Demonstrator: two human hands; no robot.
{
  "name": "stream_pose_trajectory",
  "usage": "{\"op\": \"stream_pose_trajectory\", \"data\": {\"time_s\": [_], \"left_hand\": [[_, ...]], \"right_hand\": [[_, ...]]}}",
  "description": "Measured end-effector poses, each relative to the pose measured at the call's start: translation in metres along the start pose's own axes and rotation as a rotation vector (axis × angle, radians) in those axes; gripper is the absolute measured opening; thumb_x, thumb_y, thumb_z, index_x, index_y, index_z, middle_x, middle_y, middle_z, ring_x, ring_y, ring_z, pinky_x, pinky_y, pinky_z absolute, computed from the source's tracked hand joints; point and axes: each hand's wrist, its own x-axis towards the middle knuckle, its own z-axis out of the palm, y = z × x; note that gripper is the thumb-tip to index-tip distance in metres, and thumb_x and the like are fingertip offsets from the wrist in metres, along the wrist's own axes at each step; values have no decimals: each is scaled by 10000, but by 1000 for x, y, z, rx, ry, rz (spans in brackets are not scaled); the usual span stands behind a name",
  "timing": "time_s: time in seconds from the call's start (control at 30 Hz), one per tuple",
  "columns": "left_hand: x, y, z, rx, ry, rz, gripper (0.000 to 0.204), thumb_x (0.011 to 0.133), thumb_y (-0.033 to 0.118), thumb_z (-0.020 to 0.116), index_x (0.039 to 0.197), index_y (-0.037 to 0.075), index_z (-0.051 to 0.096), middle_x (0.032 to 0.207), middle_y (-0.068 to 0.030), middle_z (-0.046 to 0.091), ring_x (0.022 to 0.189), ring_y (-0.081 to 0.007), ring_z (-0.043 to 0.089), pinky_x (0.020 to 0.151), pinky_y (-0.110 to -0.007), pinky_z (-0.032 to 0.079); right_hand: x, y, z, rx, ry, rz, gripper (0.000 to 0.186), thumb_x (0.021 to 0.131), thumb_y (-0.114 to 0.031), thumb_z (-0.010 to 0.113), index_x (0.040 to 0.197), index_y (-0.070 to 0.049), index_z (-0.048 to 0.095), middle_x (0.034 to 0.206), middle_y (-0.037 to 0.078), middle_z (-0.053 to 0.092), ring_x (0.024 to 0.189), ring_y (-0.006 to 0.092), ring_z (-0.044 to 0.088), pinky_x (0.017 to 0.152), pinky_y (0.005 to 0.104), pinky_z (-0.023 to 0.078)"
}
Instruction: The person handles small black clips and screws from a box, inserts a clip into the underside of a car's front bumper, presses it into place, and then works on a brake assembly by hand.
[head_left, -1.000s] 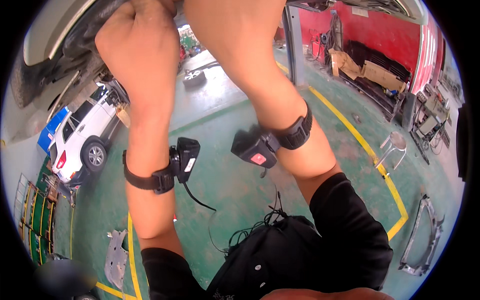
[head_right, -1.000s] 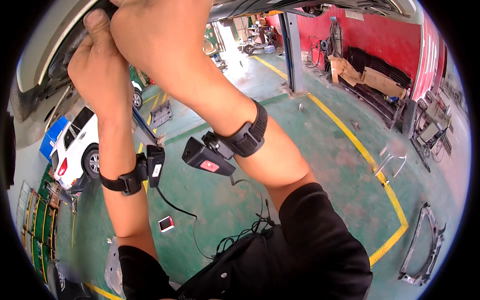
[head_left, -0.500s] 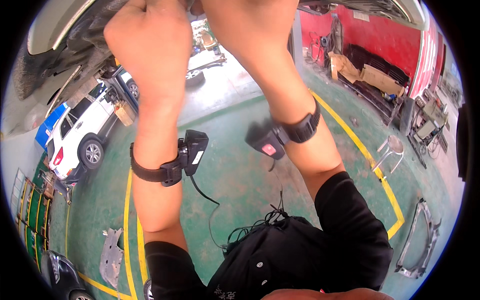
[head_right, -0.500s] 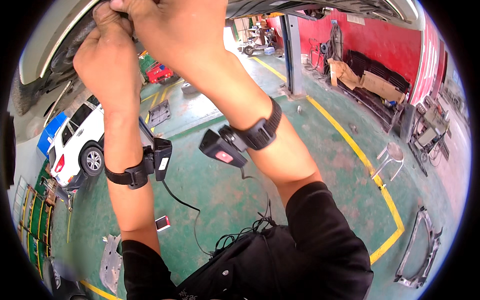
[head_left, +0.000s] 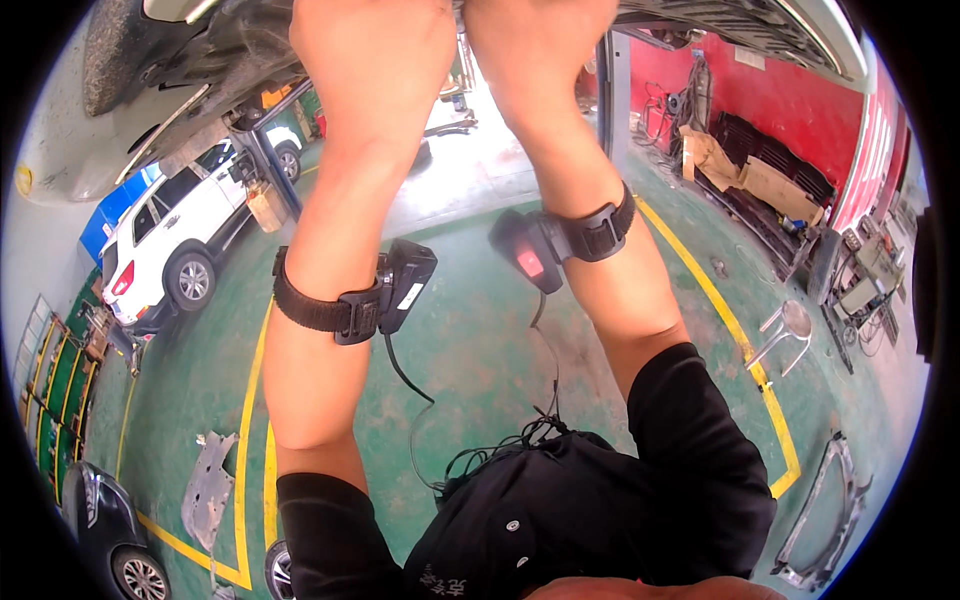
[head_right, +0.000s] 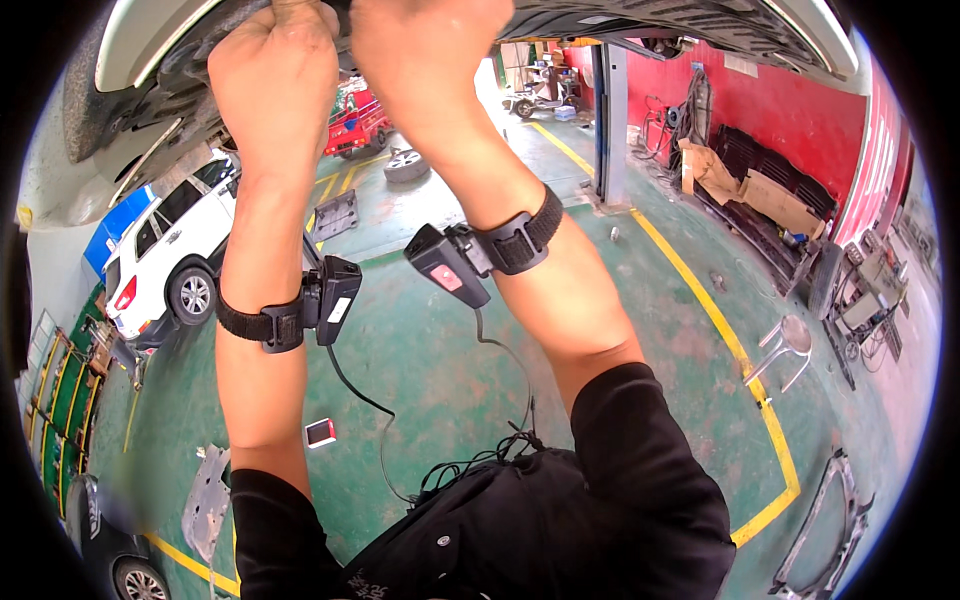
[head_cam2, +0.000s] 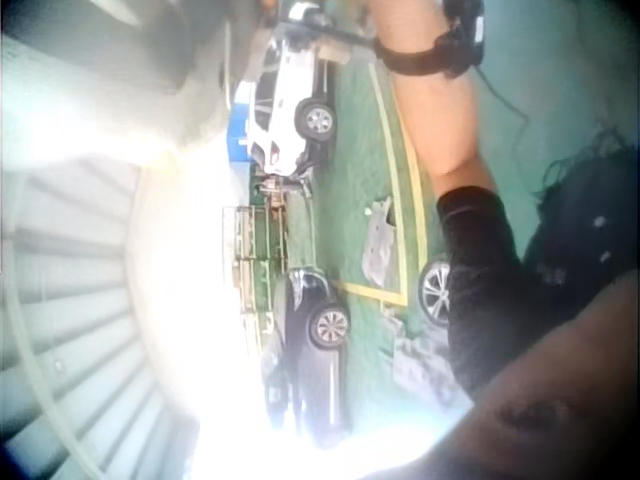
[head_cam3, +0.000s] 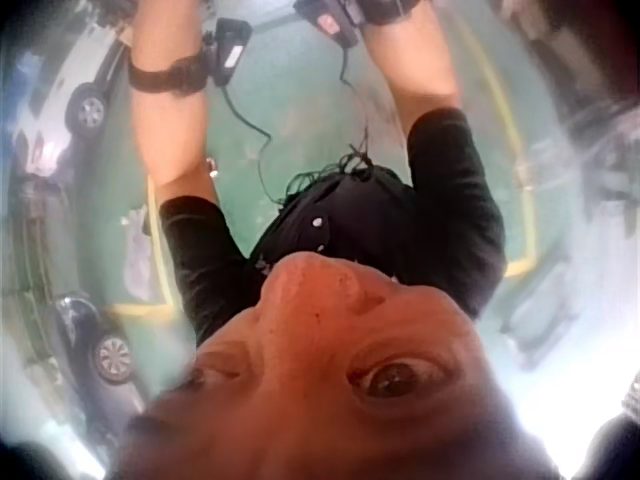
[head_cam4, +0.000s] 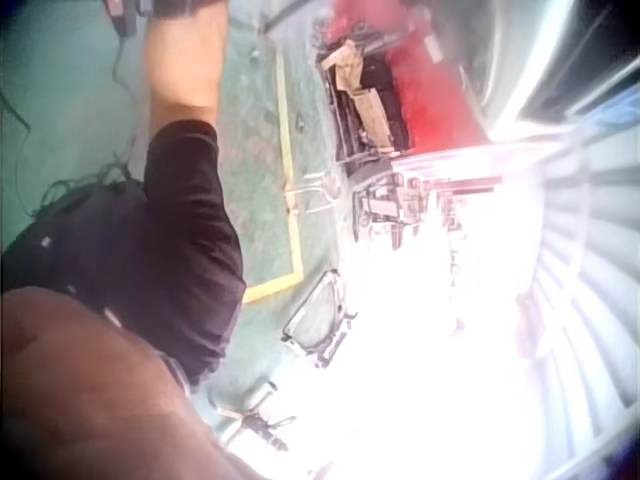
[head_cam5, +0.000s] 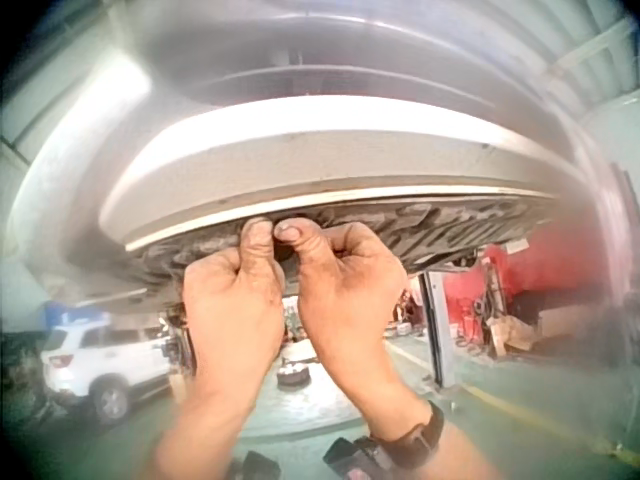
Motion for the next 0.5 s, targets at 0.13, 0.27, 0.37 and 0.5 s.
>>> {"op": "stream_pose_trajectory", "data": {"time_s": [0.13,0.27,0.37,0.5], "left_hand": [[-2,1,1,-31,83,-4,593,1027,378,555,609,-43,557,486,-75,471,483,-152,392,488,-373,357],[-6,7,1,-32,42,36,622,1031,426,530,589,-11,562,516,-40,495,521,-163,421,523,-355,360],[-2,-19,-7,-99,-17,-17,610,1022,465,529,622,6,573,560,-39,516,554,-155,438,551,-329,372],[-28,-32,-16,-197,-56,-102,600,1024,463,530,611,29,502,573,3,444,557,-93,375,534,-266,309]], "right_hand": [[-7,5,7,6,-4,-10,428,857,-293,784,668,51,614,572,177,601,521,203,567,531,362,476],[-1,4,-12,36,-168,95,446,888,-341,766,673,16,606,554,97,589,518,128,520,493,308,439],[-1,5,-39,176,-379,253,439,916,-366,737,677,-27,592,537,33,563,522,60,469,468,257,386],[-9,6,-89,-150,-358,219,420,951,-319,685,702,12,614,586,85,624,503,131,580,476,301,449]]}}
